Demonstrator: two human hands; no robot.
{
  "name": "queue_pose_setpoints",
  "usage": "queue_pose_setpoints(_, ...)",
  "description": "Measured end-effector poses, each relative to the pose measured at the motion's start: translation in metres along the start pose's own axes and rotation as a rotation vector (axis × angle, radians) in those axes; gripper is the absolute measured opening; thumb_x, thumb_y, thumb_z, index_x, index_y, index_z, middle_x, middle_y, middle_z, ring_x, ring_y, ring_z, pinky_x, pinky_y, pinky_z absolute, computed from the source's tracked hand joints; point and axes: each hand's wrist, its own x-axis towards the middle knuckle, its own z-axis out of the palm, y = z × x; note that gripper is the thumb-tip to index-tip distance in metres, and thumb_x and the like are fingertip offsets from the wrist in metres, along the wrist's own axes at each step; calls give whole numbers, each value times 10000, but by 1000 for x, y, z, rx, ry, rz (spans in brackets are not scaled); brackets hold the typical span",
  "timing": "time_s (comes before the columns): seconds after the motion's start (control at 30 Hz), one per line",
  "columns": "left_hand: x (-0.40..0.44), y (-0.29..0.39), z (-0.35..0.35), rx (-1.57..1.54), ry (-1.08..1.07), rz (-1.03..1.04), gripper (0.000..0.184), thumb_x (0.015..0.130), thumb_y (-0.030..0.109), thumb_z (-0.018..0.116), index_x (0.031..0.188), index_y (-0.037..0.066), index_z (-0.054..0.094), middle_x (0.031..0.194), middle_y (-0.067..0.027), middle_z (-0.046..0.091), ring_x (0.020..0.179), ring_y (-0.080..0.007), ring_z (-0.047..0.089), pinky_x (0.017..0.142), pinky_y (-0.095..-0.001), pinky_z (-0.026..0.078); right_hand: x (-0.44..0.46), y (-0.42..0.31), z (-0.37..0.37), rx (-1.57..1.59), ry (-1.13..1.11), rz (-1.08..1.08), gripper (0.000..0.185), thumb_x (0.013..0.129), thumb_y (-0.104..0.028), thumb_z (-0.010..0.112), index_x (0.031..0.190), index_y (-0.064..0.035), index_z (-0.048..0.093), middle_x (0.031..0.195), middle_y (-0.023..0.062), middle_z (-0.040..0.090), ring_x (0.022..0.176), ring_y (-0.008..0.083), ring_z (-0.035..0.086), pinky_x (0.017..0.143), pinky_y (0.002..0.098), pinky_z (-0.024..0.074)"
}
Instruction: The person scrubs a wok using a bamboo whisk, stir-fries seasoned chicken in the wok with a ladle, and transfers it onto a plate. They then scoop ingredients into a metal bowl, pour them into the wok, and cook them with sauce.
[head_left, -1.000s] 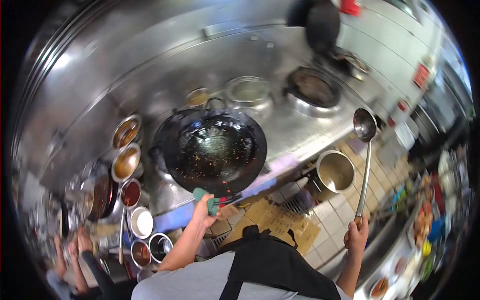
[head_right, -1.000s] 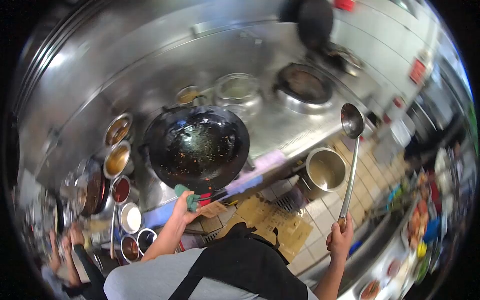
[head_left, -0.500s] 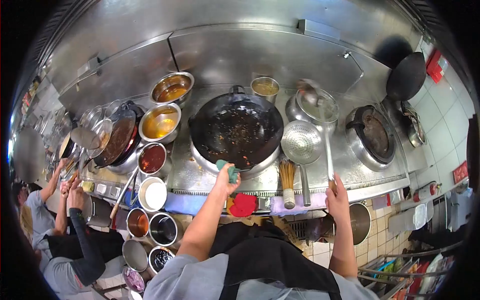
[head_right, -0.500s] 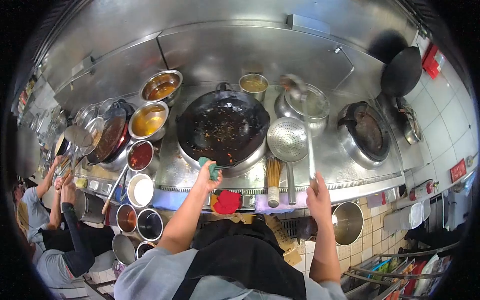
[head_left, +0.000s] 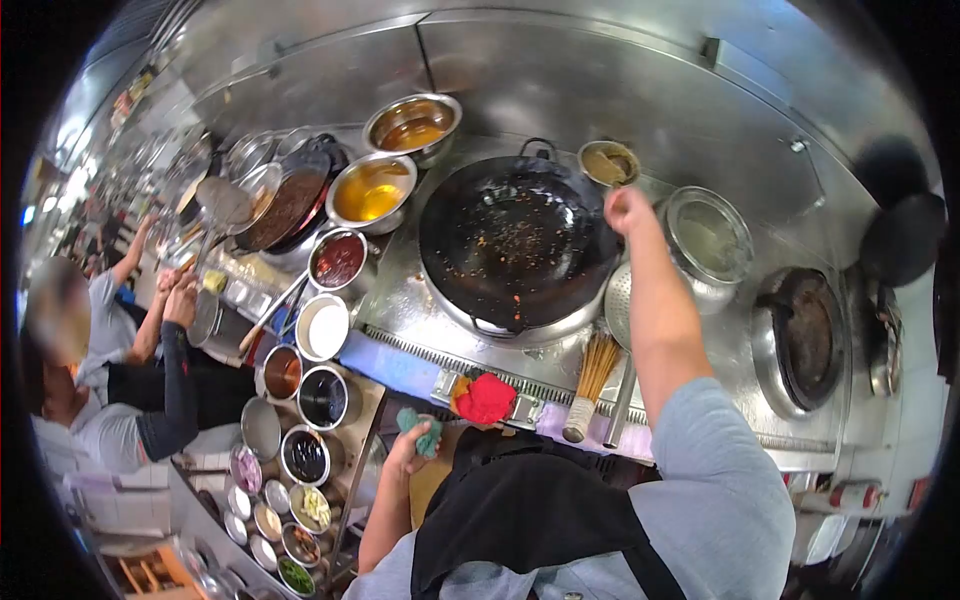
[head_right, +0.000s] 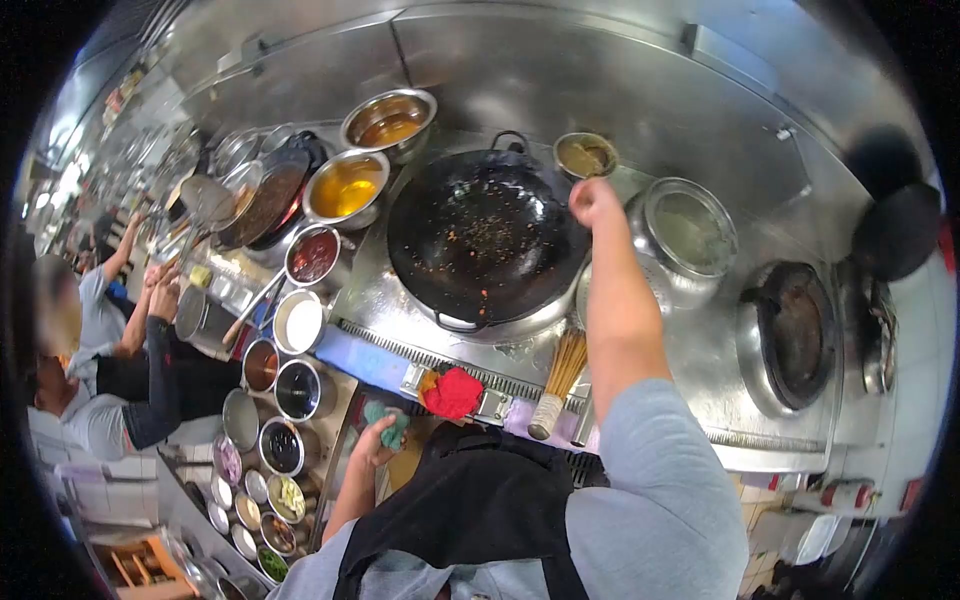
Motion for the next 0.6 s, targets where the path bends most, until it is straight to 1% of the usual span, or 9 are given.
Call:
queue_pose_setpoints(0.03,-16,-13,-2,-23,140,100,329,778,171,650,1065,123,496,810,-71,579,680,-201,590,533,-326,479,11,-10,5,716,-179,197,83,749,-67,479,677,-26,475,536,63,467,469,183,501,415,278,457)
queue_pose_setpoints(0.17,-56,-82,-68,239,629,-99,301,764,148,625,1040,74,531,762,-70,563,699,-245,579,596,-401,451,57,-8,13,115,-130,245,39,771,-84,481,772,-46,492,555,55,480,452,171,499,433,287,471)
queue_pose_setpoints(0.23,-51,-165,-171,512,480,102,204,745,79,603,932,57,526,765,-60,563,695,-215,583,604,-347,482,-28,6,27,-1066,212,-189,145,801,-91,468,926,-30,510,565,55,482,440,169,493,419,301,449)
queue_pose_setpoints(0.3,-84,-191,-207,1134,1,247,155,777,113,579,914,43,556,797,-62,581,707,-198,586,605,-328,474,-49,-18,-12,-1180,217,-392,238,815,-84,467,1045,-29,498,574,54,480,409,167,472,389,314,417)
queue_pose_setpoints(0.37,-105,-199,-208,1176,4,30,171,782,128,583,930,46,559,807,-62,584,714,-198,586,608,-333,475,-71,-44,-58,-981,133,-380,421,839,-149,558,1247,-123,457,634,35,495,446,123,465,352,277,380)
queue_pose_setpoints(0.43,-106,-189,-200,1135,52,-161,187,786,142,586,947,49,563,816,-61,587,721,-198,587,611,-338,477,-96,-44,-107,-971,300,-445,497,846,-149,524,1327,-132,398,711,117,578,496,217,554,393,350,438)
queue_pose_setpoints(0.5,-86,-168,-194,1137,39,-251,202,790,156,589,963,52,566,826,-60,590,727,-197,587,614,-343,479,-103,-40,-179,-1769,739,-1159,514,850,-149,481,1342,-69,355,847,220,630,611,345,623,499,422,493)
queue_pose_setpoints(0.57,-56,-137,-187,1162,17,-312,218,795,170,592,979,56,570,835,-60,593,734,-197,588,617,-348,480,-157,-19,-174,-1800,971,-812,562,844,-134,444,1368,-10,287,958,317,602,728,434,628,609,461,504)
queue_pose_setpoints(0.6,-37,-117,-178,1171,16,-338,226,797,177,594,987,57,572,840,-59,595,738,-197,588,619,-350,481,-169,-9,-170,-1693,989,-720,462,839,-118,440,1279,6,375,868,280,611,654,389,622,562,434,501)
